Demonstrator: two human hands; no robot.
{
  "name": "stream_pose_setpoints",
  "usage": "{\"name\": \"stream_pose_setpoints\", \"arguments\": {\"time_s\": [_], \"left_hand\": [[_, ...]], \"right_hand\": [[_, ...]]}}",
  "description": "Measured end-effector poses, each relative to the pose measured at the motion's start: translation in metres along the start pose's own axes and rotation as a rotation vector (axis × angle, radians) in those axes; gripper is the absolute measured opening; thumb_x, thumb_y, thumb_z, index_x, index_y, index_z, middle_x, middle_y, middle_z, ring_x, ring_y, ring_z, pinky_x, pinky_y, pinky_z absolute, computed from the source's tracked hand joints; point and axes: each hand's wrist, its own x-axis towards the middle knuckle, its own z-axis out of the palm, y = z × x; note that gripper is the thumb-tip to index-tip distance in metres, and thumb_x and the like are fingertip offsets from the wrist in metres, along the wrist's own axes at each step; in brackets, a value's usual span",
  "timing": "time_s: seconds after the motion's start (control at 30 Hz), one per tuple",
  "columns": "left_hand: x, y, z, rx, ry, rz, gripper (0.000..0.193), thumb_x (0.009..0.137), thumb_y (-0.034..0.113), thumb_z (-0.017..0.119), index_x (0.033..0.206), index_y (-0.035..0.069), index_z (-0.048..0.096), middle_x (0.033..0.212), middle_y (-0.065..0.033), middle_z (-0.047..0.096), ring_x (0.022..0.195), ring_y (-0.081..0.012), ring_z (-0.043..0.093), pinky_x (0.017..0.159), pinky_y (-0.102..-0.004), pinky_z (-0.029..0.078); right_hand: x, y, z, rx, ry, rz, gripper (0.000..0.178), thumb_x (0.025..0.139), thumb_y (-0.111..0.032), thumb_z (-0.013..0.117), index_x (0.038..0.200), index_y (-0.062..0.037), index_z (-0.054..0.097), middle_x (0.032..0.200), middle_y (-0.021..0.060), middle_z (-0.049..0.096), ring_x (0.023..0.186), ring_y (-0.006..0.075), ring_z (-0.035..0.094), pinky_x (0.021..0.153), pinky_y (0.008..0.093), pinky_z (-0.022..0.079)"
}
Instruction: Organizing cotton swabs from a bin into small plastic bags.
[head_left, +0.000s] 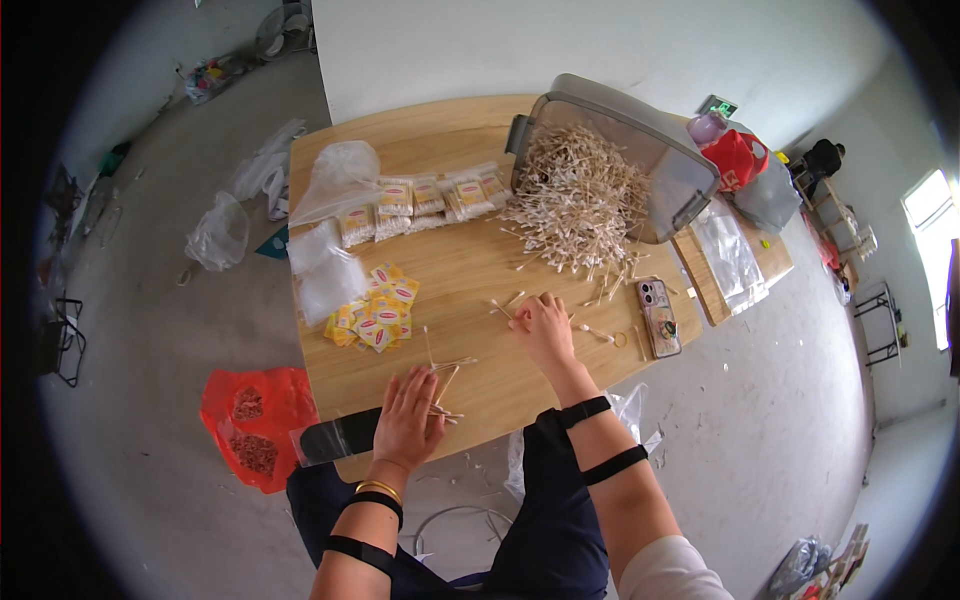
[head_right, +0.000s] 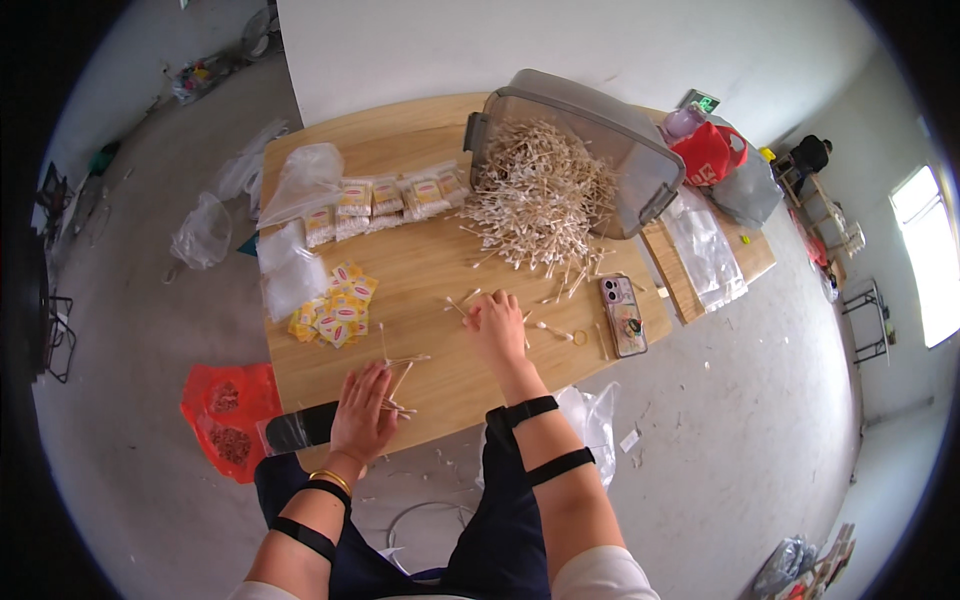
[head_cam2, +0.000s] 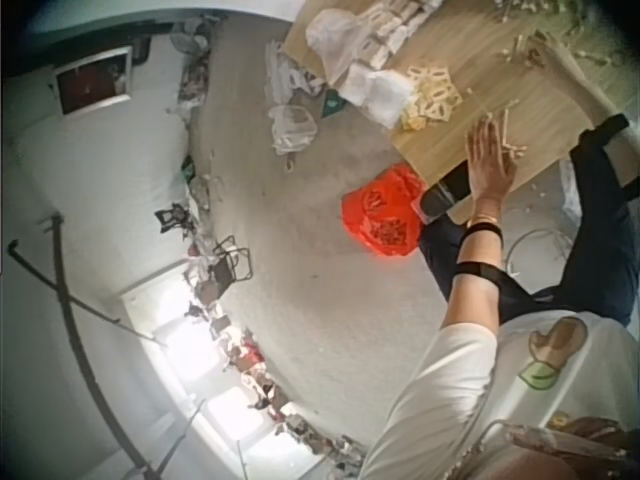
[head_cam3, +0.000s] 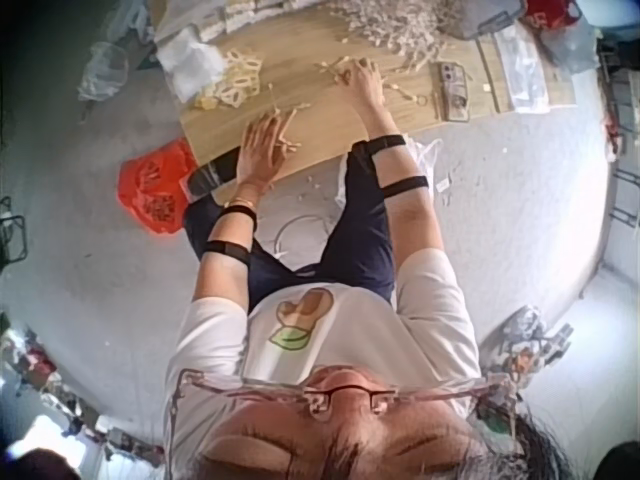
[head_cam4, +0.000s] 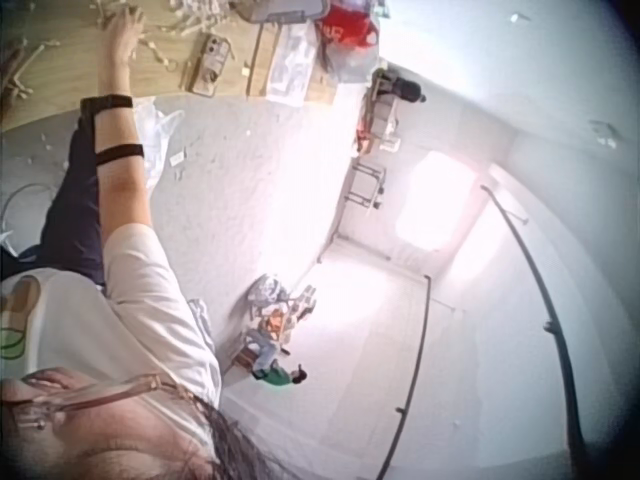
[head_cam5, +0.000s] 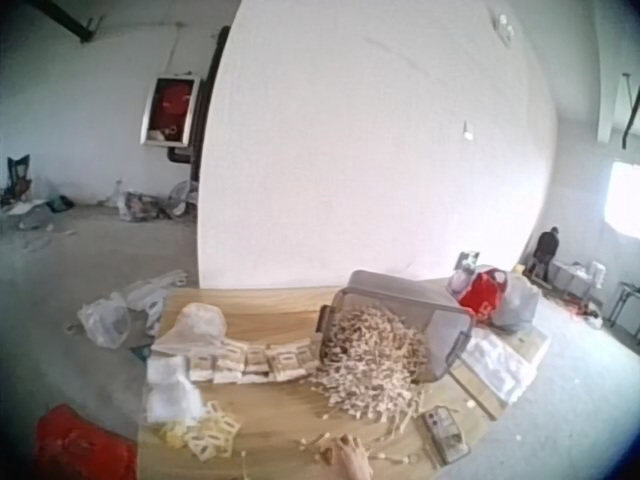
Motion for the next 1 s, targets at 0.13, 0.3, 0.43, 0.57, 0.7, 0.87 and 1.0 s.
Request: {"name": "stream_pose_setpoints", "arguments": {"time_s": [0.13,0.3,0.43,0.57,0.7,0.87,1.0], "left_hand": [[0.0,0.001,-0.001,-0.024,-0.001,-0.003,0.066,0.089,0.027,0.06,0.148,0.004,0.041,0.154,-0.0141,0.04,0.146,-0.0289,0.036,0.123,-0.0502,0.024],[-0.002,-0.001,-0.004,-0.009,-0.005,-0.006,0.067,0.089,0.027,0.06,0.148,0.003,0.041,0.154,-0.0139,0.041,0.146,-0.0287,0.036,0.122,-0.05,0.025],[0.0,0.001,-0.003,-0.012,0.007,0.004,0.067,0.089,0.027,0.06,0.148,0.003,0.041,0.154,-0.0138,0.04,0.146,-0.0285,0.036,0.123,-0.0496,0.024],[0.001,0.002,-0.003,-0.015,-0.004,0.006,0.067,0.089,0.027,0.06,0.148,0.003,0.04,0.154,-0.0139,0.04,0.145,-0.0286,0.036,0.123,-0.0494,0.024],[-0.002,0.001,-0.004,-0.017,-0.006,-0.003,0.067,0.089,0.027,0.059,0.148,0.003,0.04,0.154,-0.0139,0.041,0.145,-0.0286,0.037,0.123,-0.0493,0.025],[-0.001,0.0,-0.003,-0.003,-0.004,-0.006,0.065,0.09,0.028,0.058,0.148,0.002,0.041,0.154,-0.0141,0.041,0.145,-0.029,0.037,0.123,-0.0494,0.025],[0.002,0.002,-0.003,0.003,-0.001,0.006,0.064,0.09,0.028,0.057,0.146,0.002,0.043,0.154,-0.0146,0.041,0.145,-0.0299,0.037,0.123,-0.0496,0.025]], "right_hand": [[-0.001,-0.016,0.014,0.072,0.013,0.008,0.015,0.073,-0.009,0.075,0.085,-0.0088,0.067,0.098,0.0115,0.061,0.1,0.0332,0.057,0.088,0.0427,0.049],[0.0,-0.031,0.013,0.132,0.039,-0.132,0.017,0.074,-0.003,0.07,0.089,-0.0107,0.067,0.1,0.0105,0.06,0.1,0.0337,0.055,0.088,0.0429,0.048],[0.014,-0.013,0.004,-0.009,0.131,-0.155,0.017,0.076,-0.004,0.07,0.091,-0.0108,0.067,0.102,0.0107,0.059,0.102,0.0332,0.054,0.089,0.0438,0.046],[0.014,0.003,0.003,-0.028,-0.034,-0.083,0.012,0.079,-0.006,0.07,0.089,-0.0104,0.067,0.104,0.0097,0.06,0.104,0.0329,0.054,0.089,0.0442,0.046],[0.001,-0.006,-0.005,0.302,-0.158,0.144,0.006,0.084,-0.006,0.069,0.089,-0.0044,0.067,0.092,0.0096,0.068,0.089,0.0276,0.065,0.079,0.0387,0.052],[-0.032,-0.007,-0.014,0.617,-0.238,0.208,0.012,0.09,-0.007,0.068,0.099,0.0025,0.069,0.085,0.0112,0.073,0.078,0.0171,0.07,0.07,0.0293,0.054],[-0.045,0.004,-0.013,0.619,-0.201,0.25,0.016,0.09,-0.009,0.069,0.101,0.0024,0.073,0.083,0.0112,0.074,0.077,0.017,0.071,0.07,0.0292,0.054]]}}
